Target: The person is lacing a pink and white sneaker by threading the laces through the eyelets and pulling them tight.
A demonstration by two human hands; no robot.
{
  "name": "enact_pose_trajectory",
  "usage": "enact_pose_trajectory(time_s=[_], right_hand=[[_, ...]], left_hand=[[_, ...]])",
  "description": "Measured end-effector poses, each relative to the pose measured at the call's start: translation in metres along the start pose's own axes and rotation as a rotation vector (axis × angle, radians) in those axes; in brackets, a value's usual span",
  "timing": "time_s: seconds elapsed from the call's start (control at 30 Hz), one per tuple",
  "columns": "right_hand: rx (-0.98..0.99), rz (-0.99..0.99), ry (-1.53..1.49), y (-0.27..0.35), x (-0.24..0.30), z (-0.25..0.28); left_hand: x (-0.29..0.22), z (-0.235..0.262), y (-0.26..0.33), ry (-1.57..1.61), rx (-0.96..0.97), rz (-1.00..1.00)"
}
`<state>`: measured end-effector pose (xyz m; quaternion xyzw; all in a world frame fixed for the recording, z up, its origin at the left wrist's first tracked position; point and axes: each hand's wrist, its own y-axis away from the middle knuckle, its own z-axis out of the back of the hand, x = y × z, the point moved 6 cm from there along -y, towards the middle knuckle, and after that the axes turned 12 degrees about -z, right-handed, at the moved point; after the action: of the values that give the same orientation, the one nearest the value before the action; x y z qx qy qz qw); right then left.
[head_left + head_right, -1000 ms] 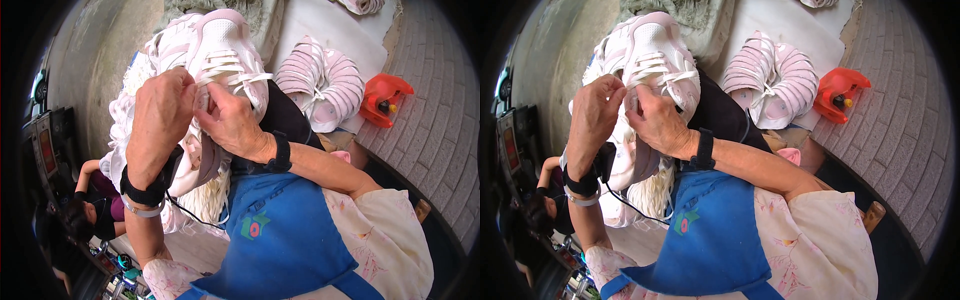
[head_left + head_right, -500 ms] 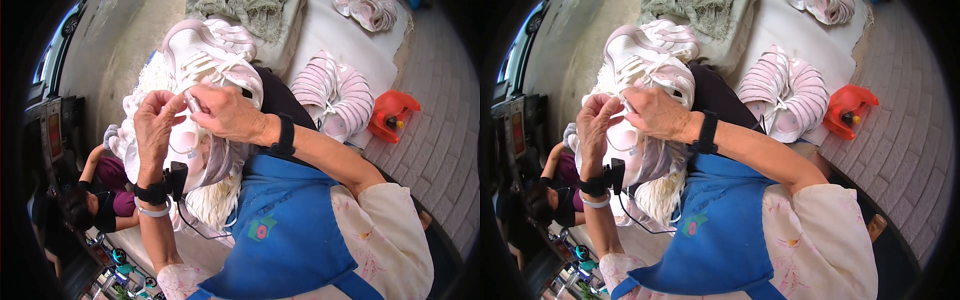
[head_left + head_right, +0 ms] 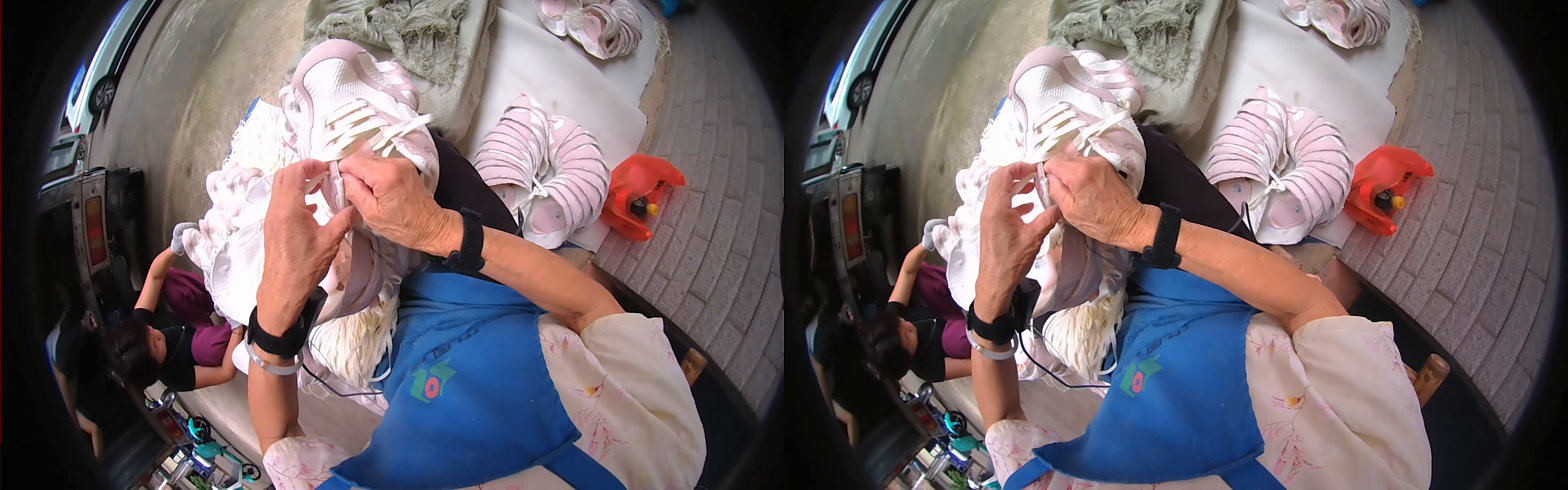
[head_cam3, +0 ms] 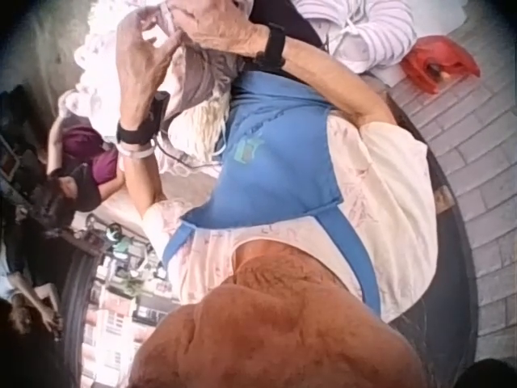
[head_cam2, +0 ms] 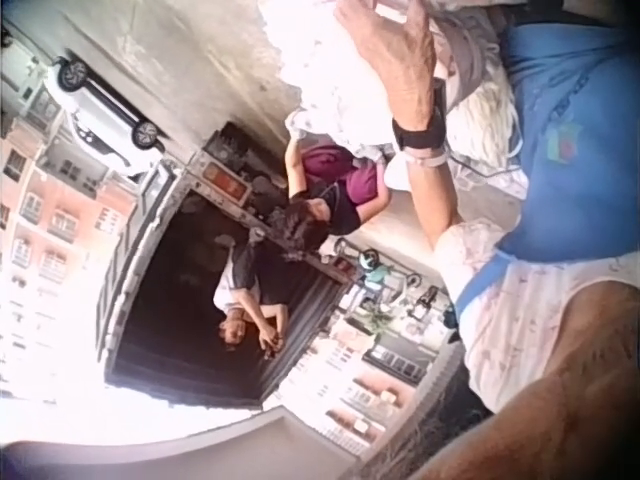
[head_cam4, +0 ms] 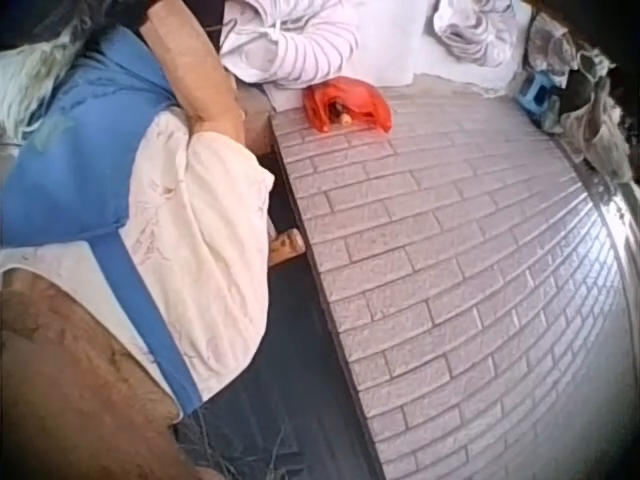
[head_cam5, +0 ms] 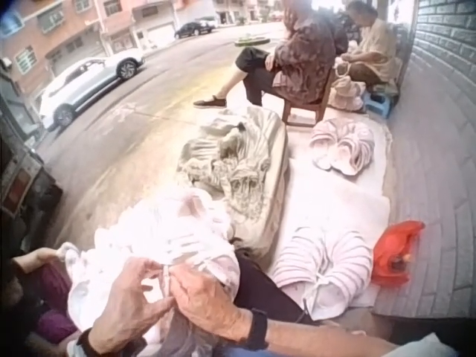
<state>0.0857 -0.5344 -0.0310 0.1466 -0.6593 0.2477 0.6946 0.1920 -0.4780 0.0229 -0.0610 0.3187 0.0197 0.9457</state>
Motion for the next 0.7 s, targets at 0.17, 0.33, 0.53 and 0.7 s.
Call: enact_pose_trajectory(time_s=[0.17, 0.33, 0.53, 0.7], right_hand=[[-0.115, 0.157, 0.285, 0.008, 0.01, 0.003], [-0.045, 0.185, 0.313, 0.018, 0.03, 0.014], [0.227, 0.084, 0.114, 0.035, 0.036, 0.059], [0.207, 0.082, -0.059, 0.014, 0.031, 0.044]], left_hand=[[0.003, -0.01, -0.004, 0.083, -0.021, 0.071], [0.014, 0.002, -0.005, -0.018, 0.006, 0.153], [0.017, -0.005, -0.008, 0.026, 0.188, 0.188], [0.036, 0.016, -0.038, 0.442, 0.104, 0.22]])
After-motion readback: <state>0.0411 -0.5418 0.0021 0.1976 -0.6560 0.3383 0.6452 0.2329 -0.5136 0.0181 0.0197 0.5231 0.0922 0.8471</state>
